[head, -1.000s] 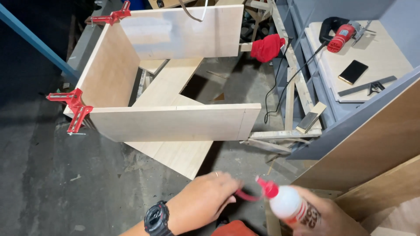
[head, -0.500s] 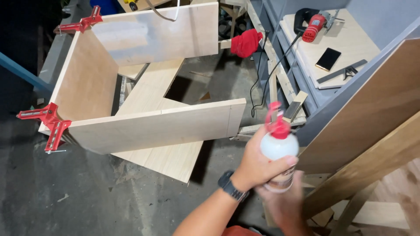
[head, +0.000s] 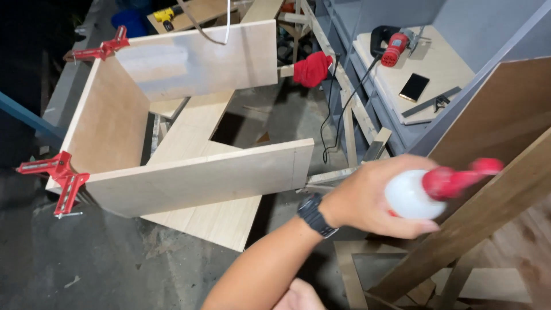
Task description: Measuring wooden boards with a tape measure, applying wood glue, and assembling a wooden structure using clamps.
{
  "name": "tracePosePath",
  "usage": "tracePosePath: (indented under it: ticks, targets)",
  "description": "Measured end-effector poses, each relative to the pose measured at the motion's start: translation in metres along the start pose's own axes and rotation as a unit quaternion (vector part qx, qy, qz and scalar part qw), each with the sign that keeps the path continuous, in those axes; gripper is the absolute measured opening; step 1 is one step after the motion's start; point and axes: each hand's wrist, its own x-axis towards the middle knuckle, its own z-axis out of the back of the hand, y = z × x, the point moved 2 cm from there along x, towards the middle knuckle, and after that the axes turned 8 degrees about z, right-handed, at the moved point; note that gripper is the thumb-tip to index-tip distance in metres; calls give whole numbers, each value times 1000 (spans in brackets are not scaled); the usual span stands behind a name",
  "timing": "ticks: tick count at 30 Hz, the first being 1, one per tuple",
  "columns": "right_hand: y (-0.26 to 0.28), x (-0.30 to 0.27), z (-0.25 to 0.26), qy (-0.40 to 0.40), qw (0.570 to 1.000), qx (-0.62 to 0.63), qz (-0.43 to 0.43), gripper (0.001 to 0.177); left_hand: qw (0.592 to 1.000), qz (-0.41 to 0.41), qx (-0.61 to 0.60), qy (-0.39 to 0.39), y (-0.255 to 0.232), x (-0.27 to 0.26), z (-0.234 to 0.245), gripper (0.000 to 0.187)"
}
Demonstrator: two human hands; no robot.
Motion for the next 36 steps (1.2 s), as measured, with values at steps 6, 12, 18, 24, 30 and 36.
tracePosePath:
  ticks: [6, 12, 18, 24, 30, 36]
  targets:
    - [233, -83, 193, 53, 995, -80, 18, 67, 988, 66, 39, -131, 40, -70, 37, 71]
    - [225, -79, 226, -191, 888, -381, 175, 75, 952, 165, -21, -256, 50, -107, 1, 70]
    - [235, -61, 130, -227, 784, -555, 159, 123, 849, 378, -122, -348, 42, -106, -30, 65]
    - [273, -52, 175, 57, 978, -188, 62, 104, 890, 331, -244, -198, 58, -89, -7, 70]
    - [286, -20, 252, 347, 882, 187, 257, 94, 807, 349, -268, -394, 92, -38, -30, 45]
    - [356, 29, 148, 184, 945, 164, 217, 108, 814, 388, -133, -411, 109, -4, -48, 76]
